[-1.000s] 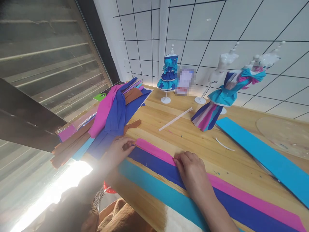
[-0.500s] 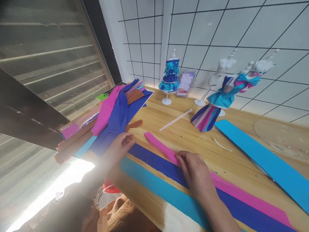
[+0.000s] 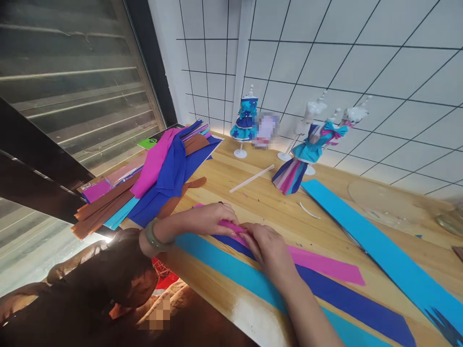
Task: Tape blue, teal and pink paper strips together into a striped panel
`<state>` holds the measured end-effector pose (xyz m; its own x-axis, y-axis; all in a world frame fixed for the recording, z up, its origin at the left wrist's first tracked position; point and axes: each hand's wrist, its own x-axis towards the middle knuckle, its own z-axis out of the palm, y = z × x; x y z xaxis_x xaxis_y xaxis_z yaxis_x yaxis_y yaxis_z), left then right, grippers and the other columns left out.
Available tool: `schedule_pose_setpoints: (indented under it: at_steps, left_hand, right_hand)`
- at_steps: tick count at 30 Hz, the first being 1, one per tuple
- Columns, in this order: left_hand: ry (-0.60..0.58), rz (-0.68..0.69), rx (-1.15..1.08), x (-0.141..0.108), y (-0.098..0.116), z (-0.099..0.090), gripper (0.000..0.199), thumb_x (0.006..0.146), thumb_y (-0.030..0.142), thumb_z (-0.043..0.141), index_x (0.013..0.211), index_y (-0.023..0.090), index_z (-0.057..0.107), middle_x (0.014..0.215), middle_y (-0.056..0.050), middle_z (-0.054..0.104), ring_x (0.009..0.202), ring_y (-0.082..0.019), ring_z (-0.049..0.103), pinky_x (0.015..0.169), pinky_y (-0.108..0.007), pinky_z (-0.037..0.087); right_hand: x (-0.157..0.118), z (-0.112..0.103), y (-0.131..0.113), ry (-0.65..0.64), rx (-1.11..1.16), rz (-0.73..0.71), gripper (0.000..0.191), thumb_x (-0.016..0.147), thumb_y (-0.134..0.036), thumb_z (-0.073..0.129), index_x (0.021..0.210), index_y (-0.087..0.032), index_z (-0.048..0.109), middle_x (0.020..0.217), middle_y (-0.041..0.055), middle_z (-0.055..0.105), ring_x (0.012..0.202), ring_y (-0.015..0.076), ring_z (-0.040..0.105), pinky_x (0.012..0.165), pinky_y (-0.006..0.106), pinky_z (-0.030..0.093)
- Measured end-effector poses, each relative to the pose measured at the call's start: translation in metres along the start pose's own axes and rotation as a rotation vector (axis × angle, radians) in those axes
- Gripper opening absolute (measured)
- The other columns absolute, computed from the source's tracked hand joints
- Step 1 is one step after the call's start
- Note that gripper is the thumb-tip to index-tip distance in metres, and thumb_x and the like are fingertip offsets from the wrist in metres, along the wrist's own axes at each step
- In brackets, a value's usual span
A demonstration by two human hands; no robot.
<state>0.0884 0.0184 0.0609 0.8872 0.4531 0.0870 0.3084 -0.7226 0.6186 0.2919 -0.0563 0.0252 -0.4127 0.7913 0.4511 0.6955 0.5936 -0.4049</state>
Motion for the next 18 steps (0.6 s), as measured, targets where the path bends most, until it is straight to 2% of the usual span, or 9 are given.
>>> schedule_pose_setpoints:
  at_steps: [4, 8, 12, 15, 18]
  left_hand:
    - [-0.06, -0.169, -0.114, -0.004, -0.01, -0.013, 0.018, 0.077, 0.033, 0.064, 0.078, 0.015, 0.065, 0.068, 0.002, 0.06, 0.063, -0.011, 0.052, 0.056, -0.021, 0.035]
    - [-0.093, -0.286, -0.222, -0.021, -0.016, -0.026, 0.026, 0.072, 0.04, 0.067, 0.072, 0.015, 0.062, 0.06, 0.005, 0.053, 0.056, -0.008, 0.045, 0.052, -0.02, 0.031]
    - [-0.061, -0.365, -0.337, -0.04, -0.021, -0.028, 0.029, 0.068, 0.043, 0.07, 0.07, 0.015, 0.059, 0.058, 0.007, 0.047, 0.054, -0.007, 0.041, 0.051, -0.019, 0.031]
    - [-0.045, -0.428, -0.464, -0.054, -0.02, -0.026, 0.029, 0.066, 0.042, 0.071, 0.069, 0.015, 0.058, 0.057, 0.006, 0.048, 0.052, -0.007, 0.04, 0.05, -0.019, 0.031]
    - [-0.058, -0.484, -0.559, -0.065, -0.017, -0.027, 0.03, 0.068, 0.042, 0.07, 0.073, 0.015, 0.06, 0.061, 0.004, 0.055, 0.054, -0.008, 0.046, 0.052, -0.021, 0.035]
  right_hand:
    - [-0.005, -0.009, 0.012, 0.004, 0.067, 0.158, 0.028, 0.092, -0.041, 0.046, 0.101, -0.018, 0.06, 0.083, 0.0041, 0.068, 0.074, 0.0149, 0.064, 0.064, 0.025, 0.05]
    - [-0.009, -0.021, 0.028, 0.08, 0.123, 0.313, 0.03, 0.089, -0.044, 0.049, 0.093, -0.018, 0.063, 0.082, 0.0049, 0.068, 0.067, 0.0147, 0.062, 0.058, 0.024, 0.047]
    - [-0.012, -0.036, 0.036, 0.131, 0.125, 0.403, 0.033, 0.087, -0.048, 0.05, 0.09, -0.018, 0.065, 0.084, 0.005, 0.068, 0.069, 0.0161, 0.062, 0.058, 0.025, 0.046]
    - [-0.014, -0.05, 0.034, 0.093, 0.098, 0.459, 0.037, 0.086, -0.051, 0.049, 0.09, -0.018, 0.066, 0.084, 0.0042, 0.068, 0.072, 0.0166, 0.062, 0.059, 0.024, 0.046]
    - [-0.02, -0.069, 0.025, 0.013, 0.023, 0.511, 0.039, 0.087, -0.054, 0.047, 0.093, -0.02, 0.066, 0.083, 0.0025, 0.068, 0.071, 0.0165, 0.061, 0.056, 0.024, 0.045]
